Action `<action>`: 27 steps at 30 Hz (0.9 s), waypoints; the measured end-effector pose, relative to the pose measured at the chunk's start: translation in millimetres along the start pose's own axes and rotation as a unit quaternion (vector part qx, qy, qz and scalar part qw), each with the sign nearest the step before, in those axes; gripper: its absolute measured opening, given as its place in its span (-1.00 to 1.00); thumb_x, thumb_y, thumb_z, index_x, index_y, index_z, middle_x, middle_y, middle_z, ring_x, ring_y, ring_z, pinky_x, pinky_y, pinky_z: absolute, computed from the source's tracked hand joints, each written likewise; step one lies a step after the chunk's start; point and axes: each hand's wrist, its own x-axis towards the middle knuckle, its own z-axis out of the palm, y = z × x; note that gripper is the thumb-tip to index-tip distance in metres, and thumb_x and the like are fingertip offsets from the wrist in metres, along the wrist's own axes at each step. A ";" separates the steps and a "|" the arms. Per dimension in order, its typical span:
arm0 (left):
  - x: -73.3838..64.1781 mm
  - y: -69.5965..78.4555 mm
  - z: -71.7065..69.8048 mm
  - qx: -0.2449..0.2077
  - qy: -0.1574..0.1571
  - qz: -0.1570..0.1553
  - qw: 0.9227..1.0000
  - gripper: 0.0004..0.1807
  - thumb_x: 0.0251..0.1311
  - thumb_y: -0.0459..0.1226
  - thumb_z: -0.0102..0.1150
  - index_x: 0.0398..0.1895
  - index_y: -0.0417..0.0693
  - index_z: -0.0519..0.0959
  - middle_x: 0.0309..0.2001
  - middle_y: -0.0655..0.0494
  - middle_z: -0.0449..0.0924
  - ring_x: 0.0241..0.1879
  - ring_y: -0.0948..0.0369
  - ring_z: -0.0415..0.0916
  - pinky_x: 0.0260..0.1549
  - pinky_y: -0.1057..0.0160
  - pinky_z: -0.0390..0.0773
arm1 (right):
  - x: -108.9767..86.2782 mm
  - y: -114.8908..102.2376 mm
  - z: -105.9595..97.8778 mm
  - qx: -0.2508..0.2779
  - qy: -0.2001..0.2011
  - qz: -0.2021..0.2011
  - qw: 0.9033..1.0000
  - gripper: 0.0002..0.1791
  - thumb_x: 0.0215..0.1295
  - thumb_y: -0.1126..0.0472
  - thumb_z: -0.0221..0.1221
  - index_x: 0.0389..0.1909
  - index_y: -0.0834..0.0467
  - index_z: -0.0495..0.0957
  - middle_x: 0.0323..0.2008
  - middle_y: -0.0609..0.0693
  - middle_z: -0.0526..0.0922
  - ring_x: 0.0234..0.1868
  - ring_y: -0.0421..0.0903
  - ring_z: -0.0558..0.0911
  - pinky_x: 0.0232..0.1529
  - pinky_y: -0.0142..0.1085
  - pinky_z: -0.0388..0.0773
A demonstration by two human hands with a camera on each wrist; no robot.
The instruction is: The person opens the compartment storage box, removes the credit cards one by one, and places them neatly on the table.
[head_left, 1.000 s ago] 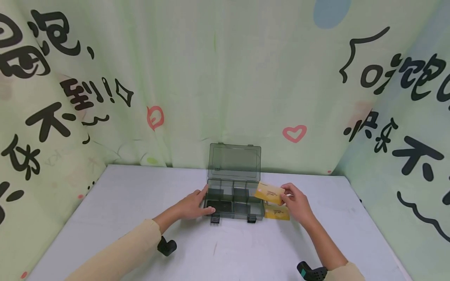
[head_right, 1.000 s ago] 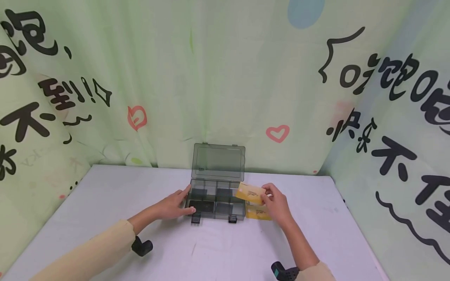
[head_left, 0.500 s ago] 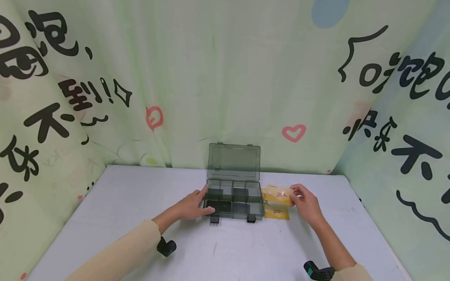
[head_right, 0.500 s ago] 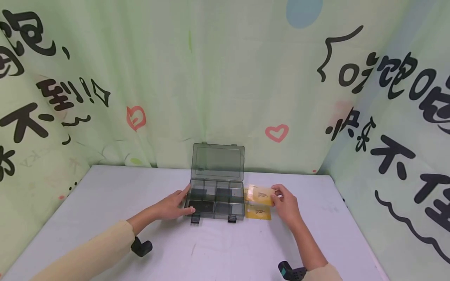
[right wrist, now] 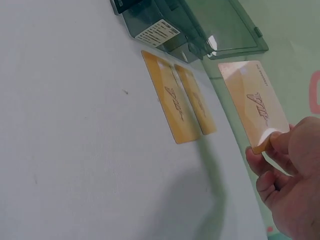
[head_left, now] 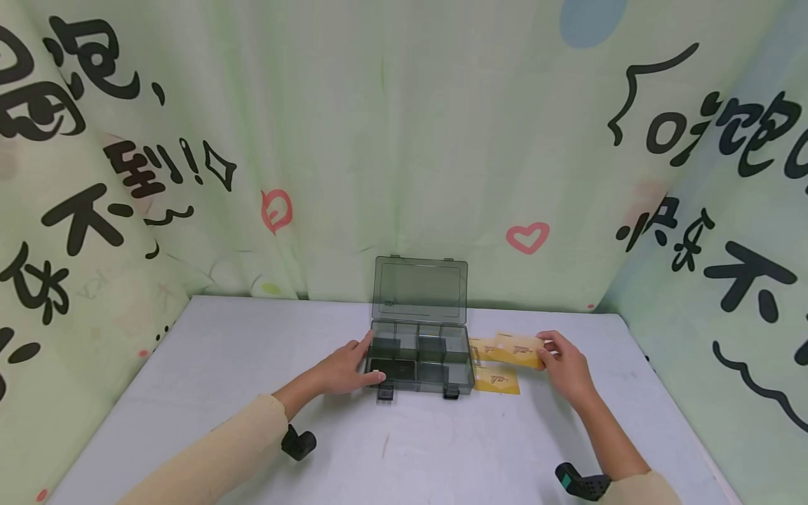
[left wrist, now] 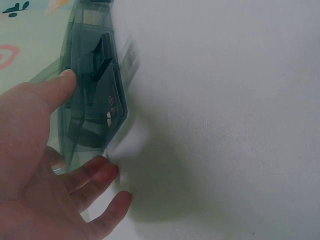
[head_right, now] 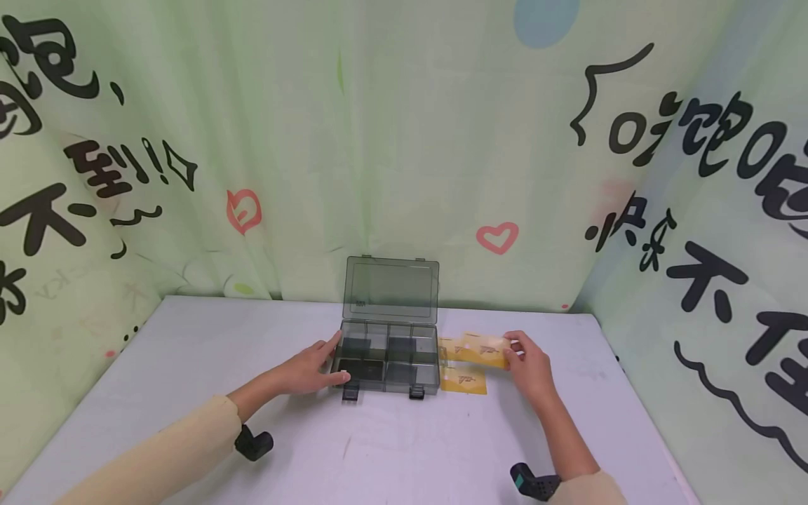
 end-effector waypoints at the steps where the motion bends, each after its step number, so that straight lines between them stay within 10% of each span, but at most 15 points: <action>1: -0.2 0.1 -0.2 -0.001 0.000 0.000 1.000 0.01 0.21 0.18 0.14 0.56 0.01 -0.12 0.40 -0.21 0.22 0.32 -0.10 0.32 0.24 -0.13 0.34 | 0.5 1.0 -0.9 -0.003 0.000 0.001 1.000 -0.72 0.46 0.31 -0.02 0.14 0.23 0.40 -0.08 0.29 0.54 -0.20 0.04 0.58 -0.29 -0.39 0.57; 27: -1.4 -0.3 0.1 -0.002 -0.001 -0.003 1.000 0.01 0.21 0.18 0.14 0.57 0.03 -0.13 0.40 -0.19 0.22 0.32 -0.09 0.32 0.25 -0.13 0.34 | 15.2 23.5 -13.0 -0.041 -0.006 0.047 0.998 -0.66 0.46 0.33 -0.08 0.20 0.25 0.37 0.02 0.40 0.46 -0.09 0.18 0.47 -0.32 -0.35 0.49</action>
